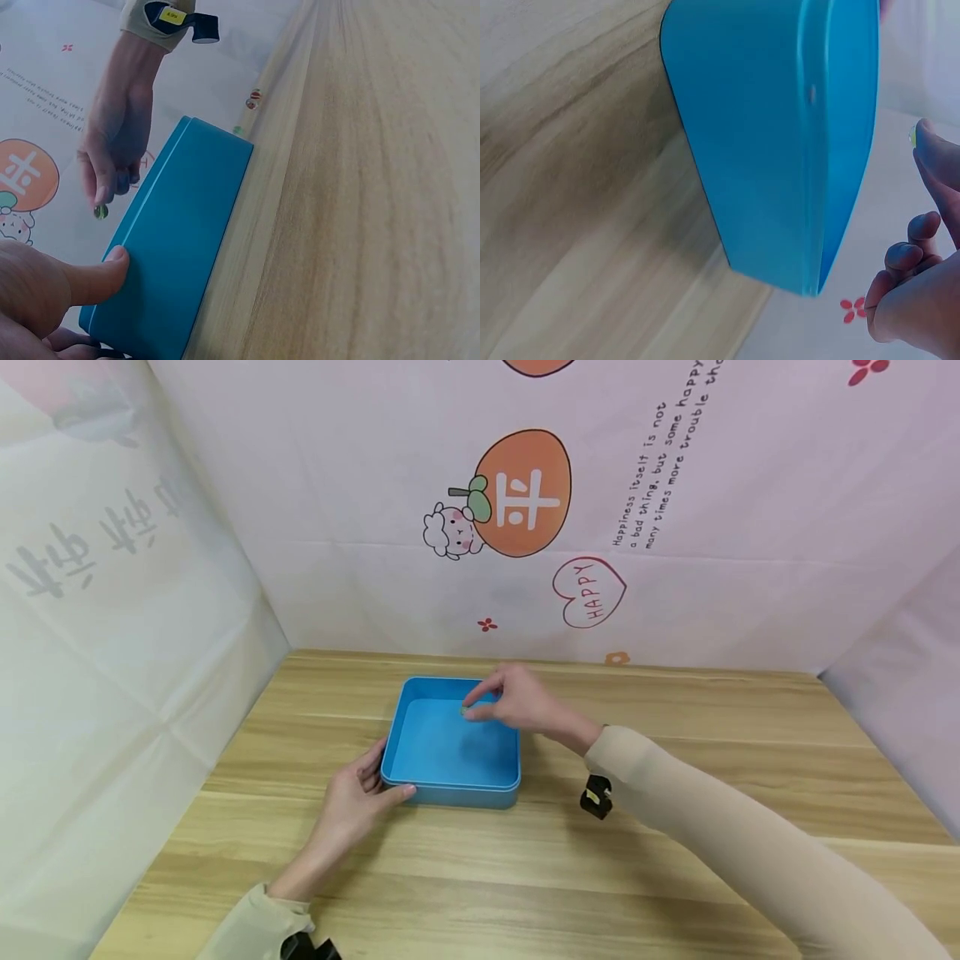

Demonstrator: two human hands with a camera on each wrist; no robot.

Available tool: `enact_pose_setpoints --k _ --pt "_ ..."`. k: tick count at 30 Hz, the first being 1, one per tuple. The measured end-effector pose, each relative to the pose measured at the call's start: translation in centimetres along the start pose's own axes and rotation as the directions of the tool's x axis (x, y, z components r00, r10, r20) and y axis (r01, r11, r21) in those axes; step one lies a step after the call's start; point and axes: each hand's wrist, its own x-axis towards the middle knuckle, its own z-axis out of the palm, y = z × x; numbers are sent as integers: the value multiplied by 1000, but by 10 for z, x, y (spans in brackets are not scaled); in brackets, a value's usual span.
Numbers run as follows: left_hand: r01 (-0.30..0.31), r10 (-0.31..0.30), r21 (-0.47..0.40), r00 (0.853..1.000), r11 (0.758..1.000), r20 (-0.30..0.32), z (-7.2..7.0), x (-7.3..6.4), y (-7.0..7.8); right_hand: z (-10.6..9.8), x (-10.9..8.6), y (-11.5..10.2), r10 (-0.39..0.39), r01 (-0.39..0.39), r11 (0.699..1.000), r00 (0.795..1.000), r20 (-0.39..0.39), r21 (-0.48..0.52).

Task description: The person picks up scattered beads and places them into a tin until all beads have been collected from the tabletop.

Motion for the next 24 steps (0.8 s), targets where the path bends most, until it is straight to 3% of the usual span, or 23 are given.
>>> enact_pose_setpoints --k 7,15,24 --pt "10 -10 1 1000 1000 3 1 0 0 18 9 -1 -38 38 999 999 -1 -36" --pt "19 -19 11 1000 1000 2 0 1 0 32 18 3 8 -8 999 1000 3 -36" --pt "32 -32 3 999 999 5 0 1 0 38 21 7 9 -9 998 1000 -4 -55"
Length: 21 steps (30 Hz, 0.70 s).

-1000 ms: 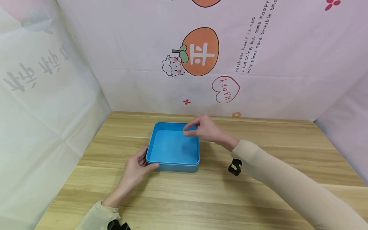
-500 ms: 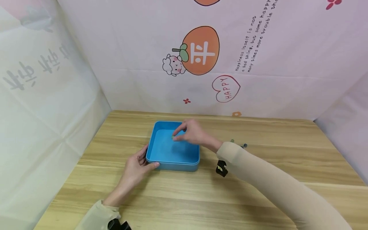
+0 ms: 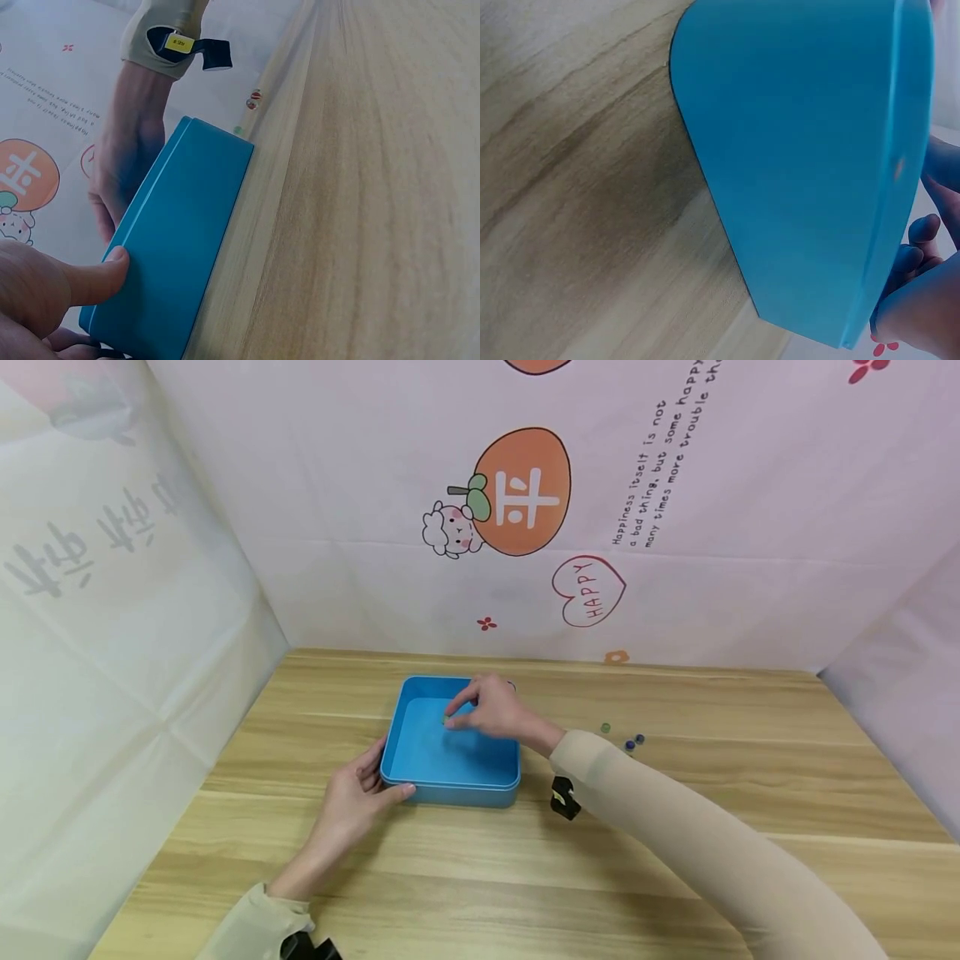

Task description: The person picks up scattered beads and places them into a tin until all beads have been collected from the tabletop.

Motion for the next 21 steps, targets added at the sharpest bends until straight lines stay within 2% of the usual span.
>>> enact_pose_setpoints --k 13,21 --pt "-14 14 -14 1000 1000 -4 -1 -3 4 -1 3 -2 28 -28 999 1000 13 22" --pt "-8 8 0 1000 1000 -10 0 -1 2 -20 -7 -2 -8 14 994 998 -61 105"
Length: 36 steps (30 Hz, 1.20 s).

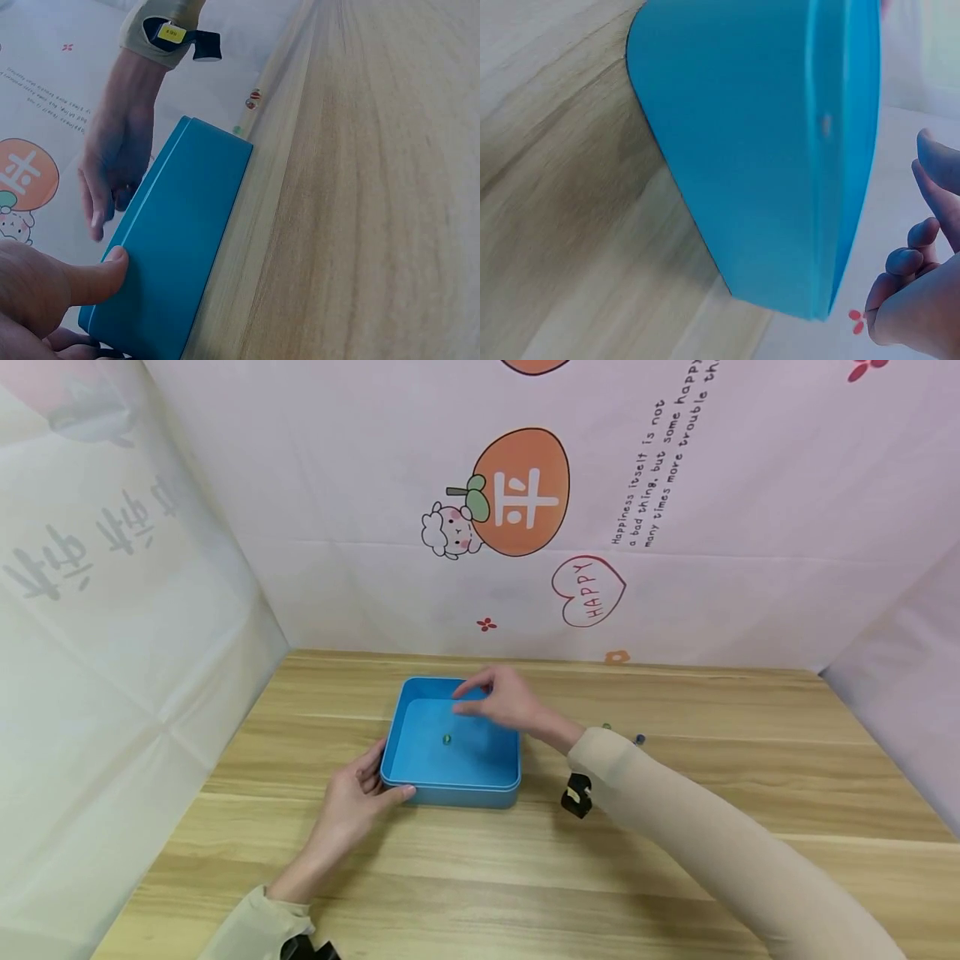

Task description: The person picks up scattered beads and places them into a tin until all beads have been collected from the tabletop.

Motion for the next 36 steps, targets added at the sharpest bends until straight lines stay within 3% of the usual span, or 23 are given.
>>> enact_pose_setpoints --k 8,14,25,36 --pt "7 -7 -2 1000 1000 -8 0 0 0 -33 -25 5 -17 17 1000 999 -34 4" --pt "5 -5 -2 1000 1000 -8 -1 -3 3 -53 -49 21 28 -26 999 998 -55 42" --pt "4 -5 69 1000 998 20 1 5 1 -77 -90 47 63 -66 998 993 -97 -23" --pt "6 -8 61 1000 998 20 2 7 -3 -95 -121 71 150 -153 988 976 -158 -4"
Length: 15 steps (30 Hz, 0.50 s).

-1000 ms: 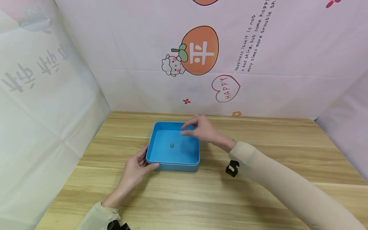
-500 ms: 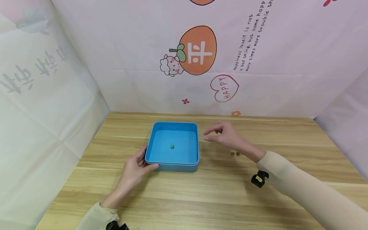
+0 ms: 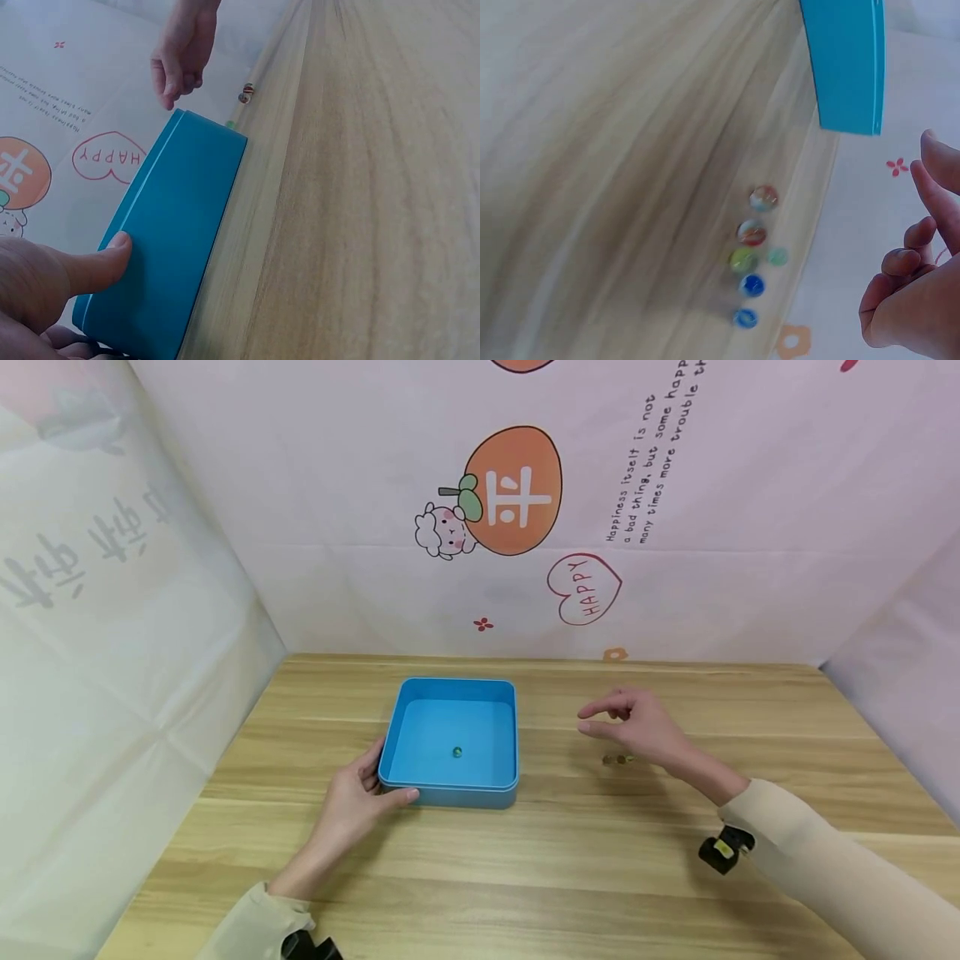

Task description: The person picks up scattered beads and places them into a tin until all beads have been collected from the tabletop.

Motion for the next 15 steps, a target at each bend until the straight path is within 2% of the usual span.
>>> enact_pose_setpoints --k 7,15 --pt "-12 12 -20 1000 1000 -9 0 -2 1 -7 -11 16 7 -6 999 1000 -26 34" --pt "-20 20 -31 1000 999 -12 0 -2 1 -20 -21 37 75 -73 997 995 -64 30"
